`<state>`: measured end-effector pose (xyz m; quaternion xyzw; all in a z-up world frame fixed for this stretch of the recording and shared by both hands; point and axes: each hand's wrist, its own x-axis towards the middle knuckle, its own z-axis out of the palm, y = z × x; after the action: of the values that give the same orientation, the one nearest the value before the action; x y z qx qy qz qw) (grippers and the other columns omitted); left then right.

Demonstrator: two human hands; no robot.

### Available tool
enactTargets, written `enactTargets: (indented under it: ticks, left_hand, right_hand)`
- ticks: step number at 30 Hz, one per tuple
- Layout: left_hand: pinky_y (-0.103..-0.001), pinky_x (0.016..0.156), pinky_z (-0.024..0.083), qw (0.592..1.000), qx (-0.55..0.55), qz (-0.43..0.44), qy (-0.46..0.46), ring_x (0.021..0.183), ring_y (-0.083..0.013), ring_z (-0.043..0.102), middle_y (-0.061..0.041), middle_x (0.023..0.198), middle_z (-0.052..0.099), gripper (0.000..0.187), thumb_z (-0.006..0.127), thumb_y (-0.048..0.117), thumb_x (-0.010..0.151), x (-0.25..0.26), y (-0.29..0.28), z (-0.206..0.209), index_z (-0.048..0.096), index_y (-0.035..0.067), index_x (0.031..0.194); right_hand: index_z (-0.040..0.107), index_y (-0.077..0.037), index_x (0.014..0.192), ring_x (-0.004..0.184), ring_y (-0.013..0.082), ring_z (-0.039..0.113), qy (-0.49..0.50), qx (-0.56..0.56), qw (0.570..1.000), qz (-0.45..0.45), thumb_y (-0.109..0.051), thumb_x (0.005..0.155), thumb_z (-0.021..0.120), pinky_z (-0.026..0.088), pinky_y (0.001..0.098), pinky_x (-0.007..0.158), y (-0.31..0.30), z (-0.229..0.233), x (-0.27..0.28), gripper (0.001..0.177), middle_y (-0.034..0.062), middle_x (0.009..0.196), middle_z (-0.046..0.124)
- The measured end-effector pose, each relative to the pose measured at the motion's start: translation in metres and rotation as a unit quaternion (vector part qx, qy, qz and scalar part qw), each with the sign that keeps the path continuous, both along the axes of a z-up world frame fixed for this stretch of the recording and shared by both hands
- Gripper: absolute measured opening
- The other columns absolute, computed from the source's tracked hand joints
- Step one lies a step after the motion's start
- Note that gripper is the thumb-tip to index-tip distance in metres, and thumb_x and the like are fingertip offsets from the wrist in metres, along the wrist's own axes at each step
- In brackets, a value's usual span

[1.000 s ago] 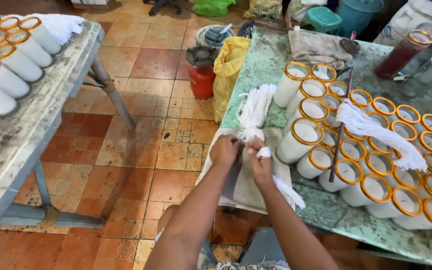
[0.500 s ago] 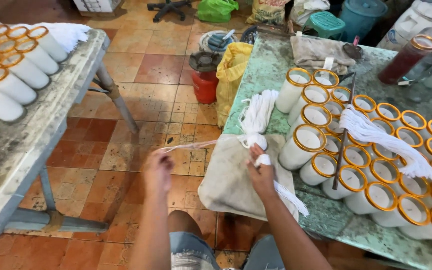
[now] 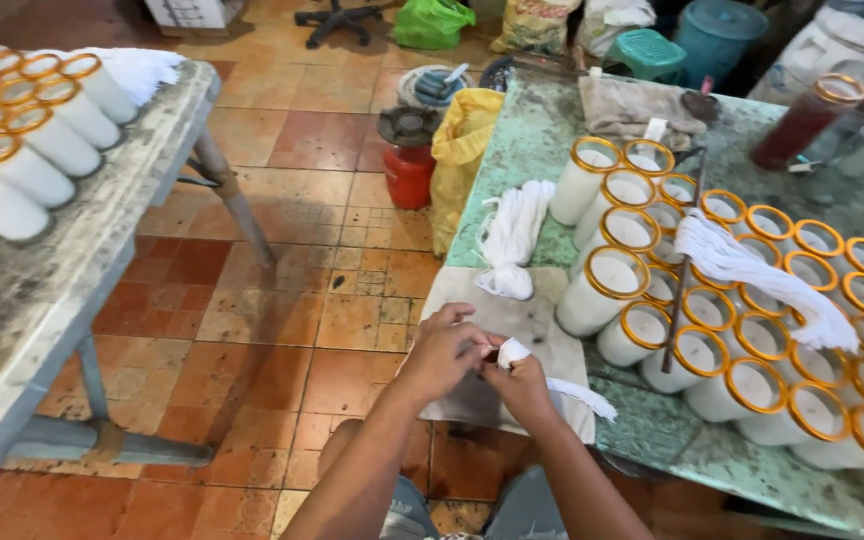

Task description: Tying candle wicks into bundles or onto supports using thin string.

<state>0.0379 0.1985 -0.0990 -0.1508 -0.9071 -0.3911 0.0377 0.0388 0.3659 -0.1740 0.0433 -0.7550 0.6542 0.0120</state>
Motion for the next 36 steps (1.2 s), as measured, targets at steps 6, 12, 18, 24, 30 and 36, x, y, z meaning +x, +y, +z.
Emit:
enactTargets:
  ticks: [6, 12, 18, 24, 30, 36]
  left_hand:
    - [-0.045, 0.104, 0.048, 0.988, 0.037, -0.107, -0.103, 0.121, -0.0331, 0.065, -0.007, 0.131, 0.063, 0.011, 0.068, 0.028, 0.093, -0.009, 0.038, 0.015, 0.070, 0.017, 0.093]
    - [-0.037, 0.077, 0.050, 0.935, 0.185, -0.191, -0.236, 0.084, -0.0208, 0.061, -0.009, 0.085, 0.066, 0.022, 0.064, 0.030, 0.092, -0.018, 0.031, 0.000, 0.066, 0.008, 0.093]
    - [-0.044, 0.075, 0.053, 0.942, 0.114, -0.161, -0.272, 0.082, -0.0325, 0.065, -0.020, 0.085, 0.068, 0.035, 0.053, 0.036, 0.095, -0.024, -0.001, -0.017, 0.070, 0.006, 0.100]
    - [-0.049, 0.085, 0.056, 0.968, -0.077, -0.014, -0.238, 0.099, -0.0406, 0.070, -0.022, 0.098, 0.072, 0.038, 0.056, 0.042, 0.098, -0.035, -0.035, -0.023, 0.070, 0.006, 0.104]
    - [-0.051, 0.090, 0.057, 0.972, -0.066, 0.057, -0.217, 0.109, -0.0403, 0.068, -0.018, 0.109, 0.073, 0.030, 0.062, 0.035, 0.094, -0.022, -0.049, -0.016, 0.072, 0.015, 0.114]
    - [-0.047, 0.091, 0.057, 0.985, -0.060, 0.141, -0.079, 0.107, -0.0384, 0.067, -0.011, 0.106, 0.062, 0.018, 0.067, 0.029, 0.091, -0.033, -0.064, -0.021, 0.074, 0.025, 0.108]
  right_hand:
    - [0.079, -0.006, 0.091, 0.069, 0.0121, 0.061, -0.049, 0.009, 0.998, -0.033, -0.010, 0.087, 0.081, 0.057, 0.0357, 0.068, 0.053, 0.011, 0.010, 0.006, 0.0086, 0.074, 0.075]
    - [0.069, 0.002, 0.090, 0.058, 0.0248, 0.071, -0.095, -0.286, 0.953, 0.019, -0.005, 0.090, 0.072, 0.066, 0.0395, 0.054, 0.068, -0.007, 0.008, 0.008, 0.0195, 0.073, 0.071]
    - [0.059, -0.011, 0.100, 0.097, 0.0196, 0.069, -0.140, -0.542, 0.828, -0.020, -0.026, 0.105, 0.057, 0.060, 0.0313, 0.083, 0.110, -0.044, -0.006, 0.016, 0.0081, 0.112, 0.071]
    - [0.061, -0.013, 0.098, 0.113, 0.0212, 0.070, -0.083, -0.620, 0.780, -0.019, -0.029, 0.108, 0.052, 0.060, 0.0346, 0.092, 0.106, -0.025, 0.018, 0.021, 0.0110, 0.149, 0.061]
    - [0.068, -0.011, 0.095, 0.117, 0.0229, 0.067, 0.000, -0.664, 0.748, -0.007, -0.028, 0.107, 0.054, 0.058, 0.0377, 0.099, 0.109, -0.042, 0.019, 0.025, 0.0090, 0.155, 0.056]
    - [0.069, -0.014, 0.095, 0.122, 0.0240, 0.064, 0.016, -0.668, 0.744, 0.018, -0.032, 0.105, 0.055, 0.053, 0.0426, 0.104, 0.113, -0.053, 0.016, 0.025, 0.0084, 0.158, 0.053]
